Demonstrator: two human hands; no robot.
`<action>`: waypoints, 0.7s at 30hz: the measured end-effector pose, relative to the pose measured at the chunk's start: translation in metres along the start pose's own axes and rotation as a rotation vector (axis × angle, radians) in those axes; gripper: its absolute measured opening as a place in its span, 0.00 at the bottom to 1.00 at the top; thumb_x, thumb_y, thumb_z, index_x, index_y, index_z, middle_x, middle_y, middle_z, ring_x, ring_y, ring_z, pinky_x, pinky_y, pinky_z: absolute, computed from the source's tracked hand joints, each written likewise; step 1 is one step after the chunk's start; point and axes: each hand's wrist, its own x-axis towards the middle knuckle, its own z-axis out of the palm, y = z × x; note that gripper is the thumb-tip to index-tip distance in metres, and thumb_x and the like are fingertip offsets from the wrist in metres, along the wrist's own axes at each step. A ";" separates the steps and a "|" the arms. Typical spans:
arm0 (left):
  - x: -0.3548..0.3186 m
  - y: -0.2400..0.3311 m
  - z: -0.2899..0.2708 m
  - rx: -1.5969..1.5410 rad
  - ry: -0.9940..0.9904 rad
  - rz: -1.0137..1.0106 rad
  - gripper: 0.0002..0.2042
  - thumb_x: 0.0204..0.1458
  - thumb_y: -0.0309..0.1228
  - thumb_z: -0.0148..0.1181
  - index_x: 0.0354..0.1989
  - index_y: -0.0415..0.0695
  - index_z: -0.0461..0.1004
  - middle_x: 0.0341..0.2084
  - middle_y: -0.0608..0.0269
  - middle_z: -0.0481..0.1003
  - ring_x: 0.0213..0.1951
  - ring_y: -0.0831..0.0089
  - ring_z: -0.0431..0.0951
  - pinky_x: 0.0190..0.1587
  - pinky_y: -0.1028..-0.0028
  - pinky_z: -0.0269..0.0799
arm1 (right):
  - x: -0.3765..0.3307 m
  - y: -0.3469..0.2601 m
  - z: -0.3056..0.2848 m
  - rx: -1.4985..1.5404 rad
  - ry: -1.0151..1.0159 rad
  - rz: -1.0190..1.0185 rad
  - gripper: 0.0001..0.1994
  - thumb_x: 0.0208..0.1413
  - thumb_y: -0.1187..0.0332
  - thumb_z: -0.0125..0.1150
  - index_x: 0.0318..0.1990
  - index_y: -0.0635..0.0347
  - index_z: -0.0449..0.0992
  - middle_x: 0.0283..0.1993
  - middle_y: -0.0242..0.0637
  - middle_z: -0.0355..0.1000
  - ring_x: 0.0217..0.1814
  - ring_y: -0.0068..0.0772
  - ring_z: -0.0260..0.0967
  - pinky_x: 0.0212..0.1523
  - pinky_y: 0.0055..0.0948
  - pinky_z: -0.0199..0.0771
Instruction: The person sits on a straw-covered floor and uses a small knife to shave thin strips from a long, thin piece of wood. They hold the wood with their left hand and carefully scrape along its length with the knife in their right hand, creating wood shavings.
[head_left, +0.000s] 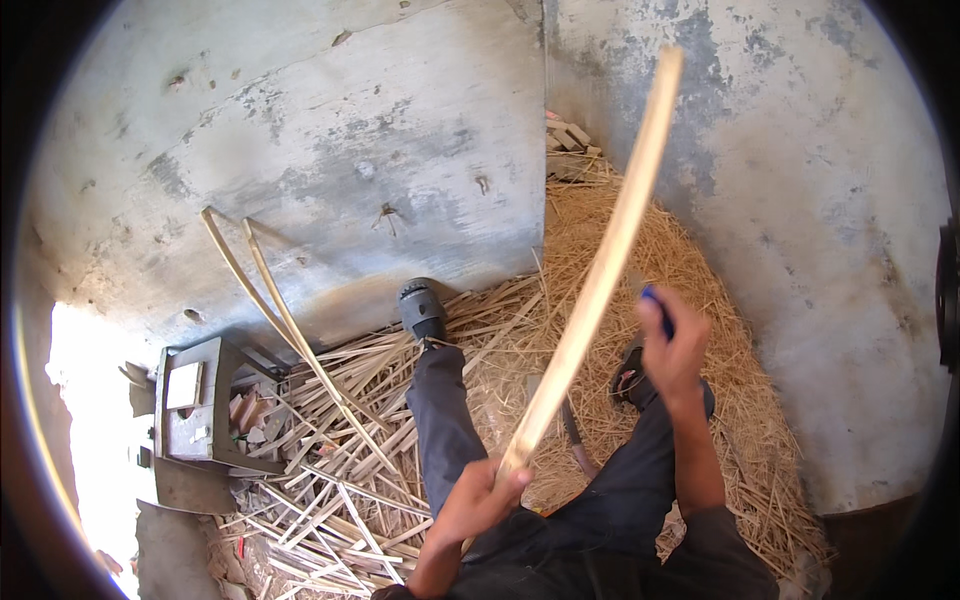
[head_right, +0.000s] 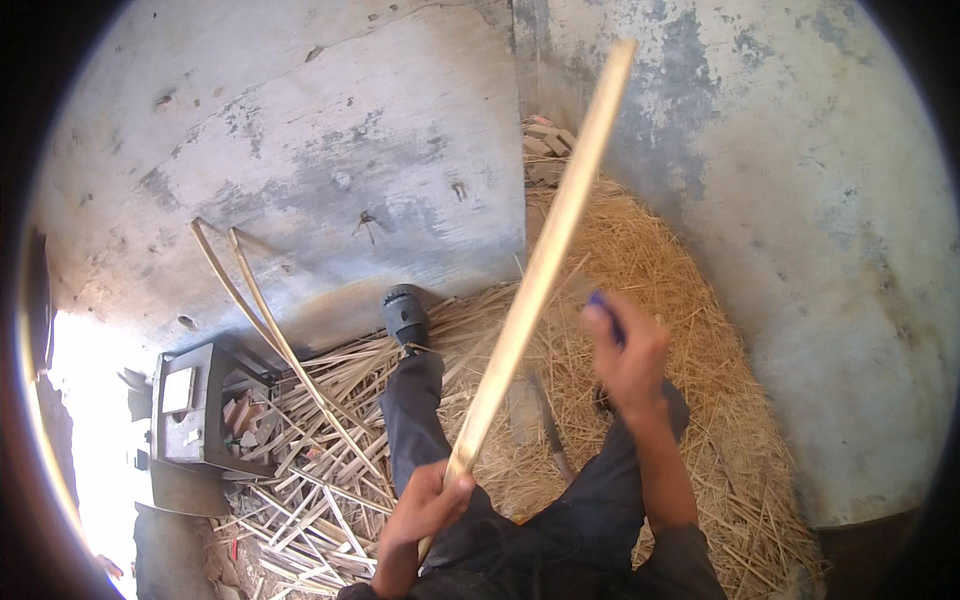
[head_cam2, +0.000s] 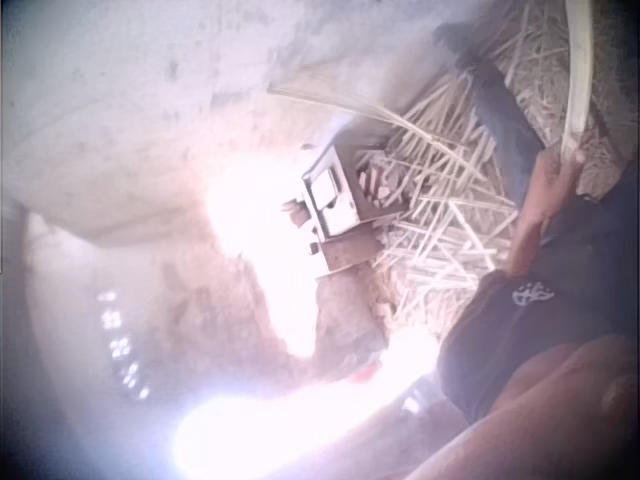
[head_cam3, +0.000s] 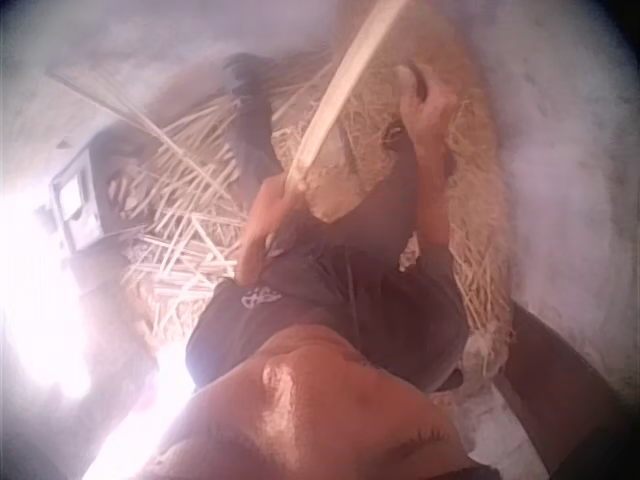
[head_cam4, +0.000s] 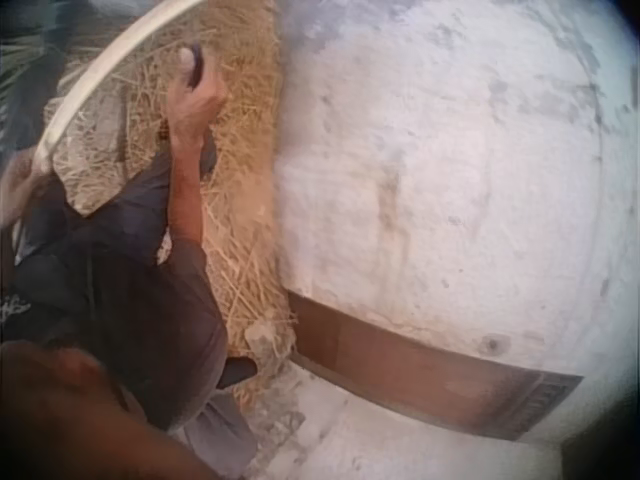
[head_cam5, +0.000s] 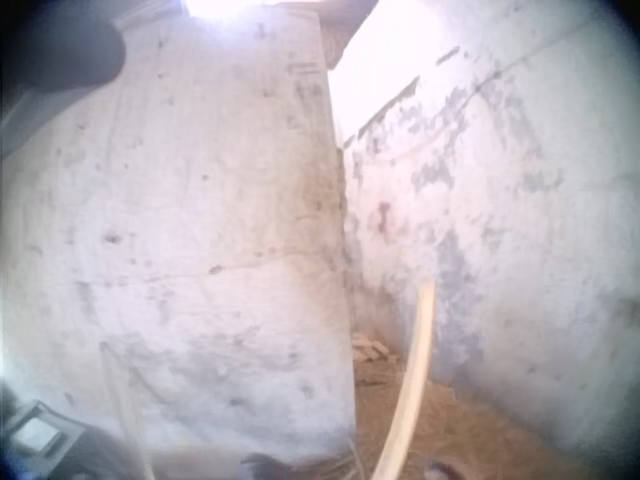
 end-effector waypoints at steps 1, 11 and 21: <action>-0.006 -0.005 0.000 -0.031 -0.053 -0.044 0.18 0.71 0.44 0.60 0.34 0.42 0.73 0.20 0.77 0.68 0.21 0.87 0.64 0.23 0.79 0.59 | 0.014 0.014 -0.007 -0.013 0.069 0.022 0.18 0.71 0.55 0.61 0.43 0.65 0.82 0.24 0.35 0.74 0.22 0.27 0.70 0.23 0.31 0.66; 0.007 -0.006 -0.003 0.018 0.105 0.101 0.16 0.72 0.42 0.59 0.36 0.40 0.73 0.18 0.75 0.68 0.20 0.87 0.66 0.23 0.80 0.61 | -0.049 -0.015 0.007 0.226 -0.312 -0.265 0.14 0.63 0.55 0.69 0.40 0.58 0.80 0.27 0.36 0.75 0.23 0.38 0.76 0.25 0.35 0.74; 0.015 0.008 0.007 0.140 0.246 0.216 0.15 0.67 0.35 0.66 0.51 0.34 0.78 0.20 0.70 0.74 0.24 0.85 0.70 0.27 0.76 0.66 | -0.065 -0.046 0.020 0.182 -0.444 -0.435 0.19 0.61 0.49 0.71 0.42 0.58 0.82 0.26 0.32 0.72 0.22 0.34 0.74 0.22 0.32 0.74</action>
